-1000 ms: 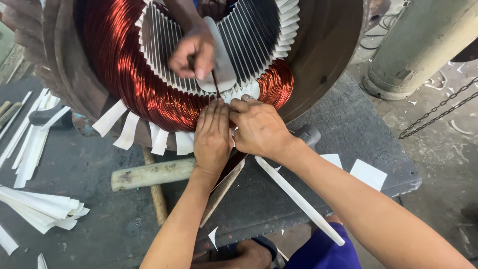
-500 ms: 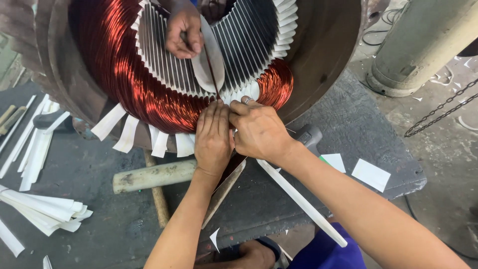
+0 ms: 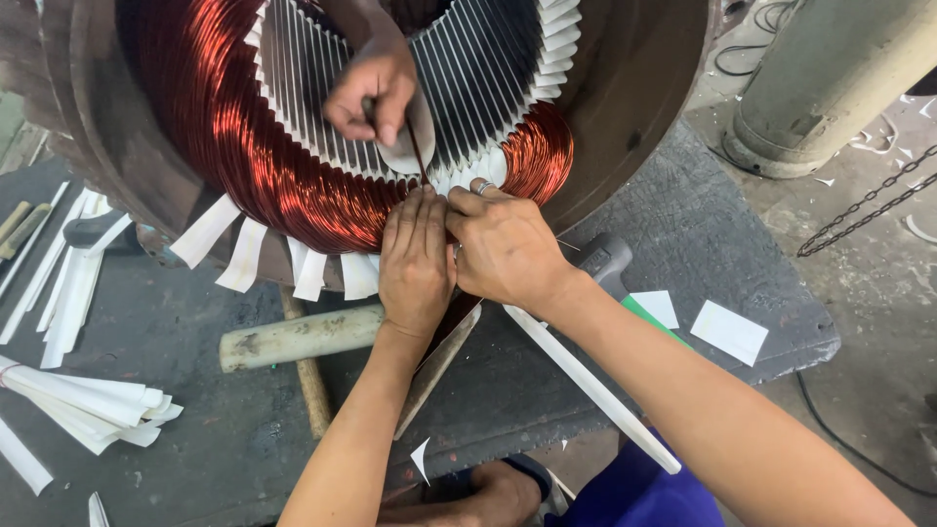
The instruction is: Insert copper coils and insulation strips into the slots of an electric motor stator
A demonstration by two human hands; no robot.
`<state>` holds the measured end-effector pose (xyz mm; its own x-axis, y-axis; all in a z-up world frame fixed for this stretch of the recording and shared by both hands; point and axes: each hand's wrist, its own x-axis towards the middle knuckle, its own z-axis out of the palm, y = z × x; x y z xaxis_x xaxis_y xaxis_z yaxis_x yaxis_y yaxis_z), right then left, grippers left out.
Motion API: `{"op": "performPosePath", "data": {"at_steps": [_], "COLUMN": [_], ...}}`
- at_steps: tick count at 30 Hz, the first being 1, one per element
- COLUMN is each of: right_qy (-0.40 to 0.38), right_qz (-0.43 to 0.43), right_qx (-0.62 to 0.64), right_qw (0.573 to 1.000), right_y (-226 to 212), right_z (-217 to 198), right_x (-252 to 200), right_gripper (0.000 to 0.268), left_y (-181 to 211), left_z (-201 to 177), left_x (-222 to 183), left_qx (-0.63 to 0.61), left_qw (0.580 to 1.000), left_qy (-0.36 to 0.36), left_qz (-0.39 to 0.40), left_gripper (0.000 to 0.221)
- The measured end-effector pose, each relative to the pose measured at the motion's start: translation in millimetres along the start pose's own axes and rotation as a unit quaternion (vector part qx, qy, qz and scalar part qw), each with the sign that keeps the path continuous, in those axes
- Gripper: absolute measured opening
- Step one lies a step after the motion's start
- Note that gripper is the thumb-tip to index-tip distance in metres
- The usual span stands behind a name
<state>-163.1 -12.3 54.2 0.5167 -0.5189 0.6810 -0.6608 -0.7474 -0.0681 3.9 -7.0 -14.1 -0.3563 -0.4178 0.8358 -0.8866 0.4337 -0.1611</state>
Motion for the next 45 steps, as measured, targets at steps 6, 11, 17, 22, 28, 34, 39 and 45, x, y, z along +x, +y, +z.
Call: {"op": "performPosePath", "data": {"at_steps": [6,11,17,22,28,34,39,45], "right_qy": [0.034,0.036,0.055,0.067,0.061,0.063,0.073,0.066], "right_qz": [-0.008,-0.004,-0.014,-0.023,-0.013,-0.013,-0.017,-0.014], "right_qx": [-0.019,-0.016,-0.023,-0.035,-0.025,-0.036,-0.045,-0.055], "right_qw": [0.999,0.999,0.998,0.997,0.998,0.997,0.996,0.996], "right_y": [-7,-4,-9,-12,-12,-15,-13,-8], "right_z": [-5,3,-3,-7,-6,-10,-2,9], "right_x": [-3,-8,-6,-2,-3,-2,-6,-11], "right_gripper": [0.022,0.026,0.026,0.021,0.023,0.022,0.019,0.021], "left_y": [2,1,1,4,5,4,0,-5], "left_z": [3,1,2,-4,-2,-5,-1,7], "left_x": [0,1,1,8,8,12,11,11], "left_qx": [0.023,0.011,-0.006,0.027,0.035,0.017,0.013,0.015], "left_qw": [1.000,1.000,1.000,0.999,0.999,0.999,1.000,1.000], "left_qy": [0.010,0.007,-0.021,-0.035,-0.030,-0.025,-0.020,-0.014], "left_qz": [0.003,-0.003,-0.018,-0.027,-0.027,-0.028,-0.011,-0.002], "left_gripper": [0.046,0.047,0.049,0.042,0.036,0.035,0.033,0.028]}}
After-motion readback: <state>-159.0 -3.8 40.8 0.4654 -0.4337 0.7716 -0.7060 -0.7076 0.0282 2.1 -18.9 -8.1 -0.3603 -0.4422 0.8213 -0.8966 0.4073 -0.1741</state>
